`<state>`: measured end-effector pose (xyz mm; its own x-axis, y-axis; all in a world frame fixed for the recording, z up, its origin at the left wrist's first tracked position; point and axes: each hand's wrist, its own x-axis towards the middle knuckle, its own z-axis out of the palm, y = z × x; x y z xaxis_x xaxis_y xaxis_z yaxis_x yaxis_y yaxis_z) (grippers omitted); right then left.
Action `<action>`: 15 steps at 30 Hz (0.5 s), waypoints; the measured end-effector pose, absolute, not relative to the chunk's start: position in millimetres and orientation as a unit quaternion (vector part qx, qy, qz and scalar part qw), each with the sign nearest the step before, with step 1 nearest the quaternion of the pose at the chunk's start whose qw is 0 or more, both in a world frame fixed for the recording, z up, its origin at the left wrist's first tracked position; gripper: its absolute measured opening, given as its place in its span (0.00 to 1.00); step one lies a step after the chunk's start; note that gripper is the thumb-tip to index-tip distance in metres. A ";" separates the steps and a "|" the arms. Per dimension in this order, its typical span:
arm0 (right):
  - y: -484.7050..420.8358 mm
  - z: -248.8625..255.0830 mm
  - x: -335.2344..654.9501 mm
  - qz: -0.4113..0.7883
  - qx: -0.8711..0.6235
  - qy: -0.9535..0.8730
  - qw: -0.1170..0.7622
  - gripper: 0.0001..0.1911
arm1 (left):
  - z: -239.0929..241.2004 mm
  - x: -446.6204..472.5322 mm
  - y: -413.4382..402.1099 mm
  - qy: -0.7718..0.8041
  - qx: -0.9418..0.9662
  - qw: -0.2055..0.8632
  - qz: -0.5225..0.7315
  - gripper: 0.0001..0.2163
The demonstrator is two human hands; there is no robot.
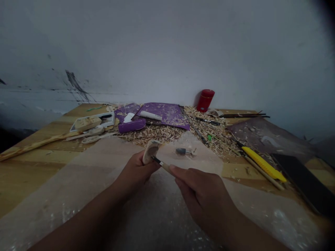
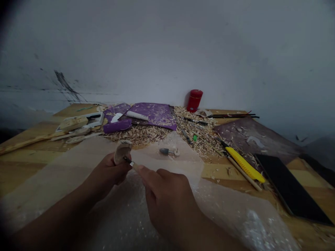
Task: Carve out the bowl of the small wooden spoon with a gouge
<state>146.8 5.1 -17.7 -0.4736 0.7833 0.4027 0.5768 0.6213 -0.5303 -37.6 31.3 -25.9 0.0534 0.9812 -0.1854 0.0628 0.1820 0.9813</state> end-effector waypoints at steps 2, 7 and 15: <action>3.4 -14.6 147.5 0.171 -0.411 -0.843 0.301 0.18 | -26.7 -38.2 31.4 0.545 0.496 0.532 0.417 0.05; 4.5 -3.8 151.3 0.197 -0.417 -0.843 0.277 0.16 | -28.1 -38.9 30.4 0.529 0.558 0.496 0.403 0.03; 5.4 3.6 152.1 0.222 -0.424 -0.840 0.256 0.13 | -28.1 -32.3 28.0 0.526 0.576 0.487 0.392 0.04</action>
<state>152.1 5.4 3.6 -0.5090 0.8263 0.2411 0.5986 0.5411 -0.5906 -32.3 28.0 -28.1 0.1392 0.9885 -0.0596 0.2237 0.0272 0.9743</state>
